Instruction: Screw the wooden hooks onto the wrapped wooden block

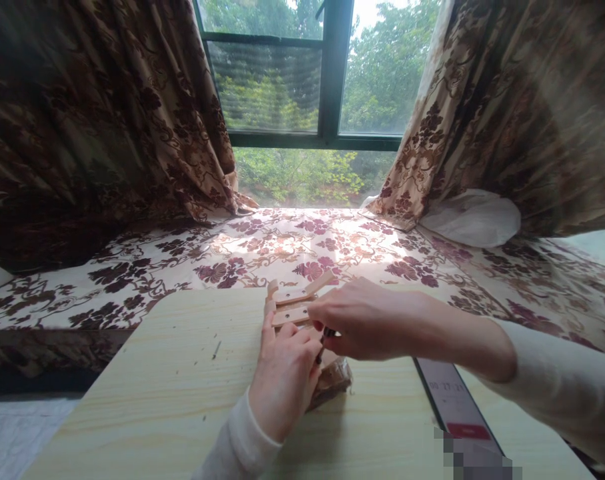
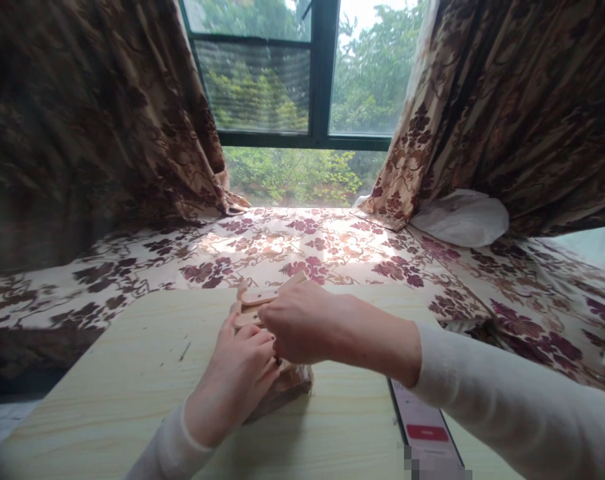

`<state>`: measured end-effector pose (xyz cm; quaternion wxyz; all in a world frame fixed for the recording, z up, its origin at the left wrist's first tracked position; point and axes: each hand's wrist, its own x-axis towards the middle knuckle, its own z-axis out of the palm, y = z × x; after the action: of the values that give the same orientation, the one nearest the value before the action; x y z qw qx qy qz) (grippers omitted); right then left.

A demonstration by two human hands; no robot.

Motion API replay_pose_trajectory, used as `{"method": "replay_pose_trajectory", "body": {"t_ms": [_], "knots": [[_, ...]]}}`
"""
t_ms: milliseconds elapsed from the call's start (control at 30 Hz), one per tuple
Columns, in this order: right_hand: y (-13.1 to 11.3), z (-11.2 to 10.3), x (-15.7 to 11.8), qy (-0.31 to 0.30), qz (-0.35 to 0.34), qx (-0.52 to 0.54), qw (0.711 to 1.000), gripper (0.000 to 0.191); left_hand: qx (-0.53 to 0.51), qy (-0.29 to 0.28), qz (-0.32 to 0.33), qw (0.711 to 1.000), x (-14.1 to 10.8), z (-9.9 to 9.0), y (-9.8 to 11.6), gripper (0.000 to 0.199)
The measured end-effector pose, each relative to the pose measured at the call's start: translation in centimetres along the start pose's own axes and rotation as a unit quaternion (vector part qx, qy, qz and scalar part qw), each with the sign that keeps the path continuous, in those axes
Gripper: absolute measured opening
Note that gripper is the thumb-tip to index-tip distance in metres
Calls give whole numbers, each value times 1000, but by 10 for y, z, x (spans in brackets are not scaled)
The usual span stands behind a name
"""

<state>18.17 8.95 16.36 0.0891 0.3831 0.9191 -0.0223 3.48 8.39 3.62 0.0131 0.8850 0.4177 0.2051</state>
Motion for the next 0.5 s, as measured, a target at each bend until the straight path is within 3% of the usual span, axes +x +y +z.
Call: {"method": "replay_pose_trajectory", "body": {"t_ms": [233,367,500], "knots": [[0,8,1,42,-60,-20,997,11,6,14,1,1000,-1,2,-1,21],[0,17,7,43,-44,-21,998,14,10,24,2,1000,-1,4,-2,23],[-1,10,4,44,-28,-27,998,12,-2,2,-1,1000,1,1,-1,18]]}}
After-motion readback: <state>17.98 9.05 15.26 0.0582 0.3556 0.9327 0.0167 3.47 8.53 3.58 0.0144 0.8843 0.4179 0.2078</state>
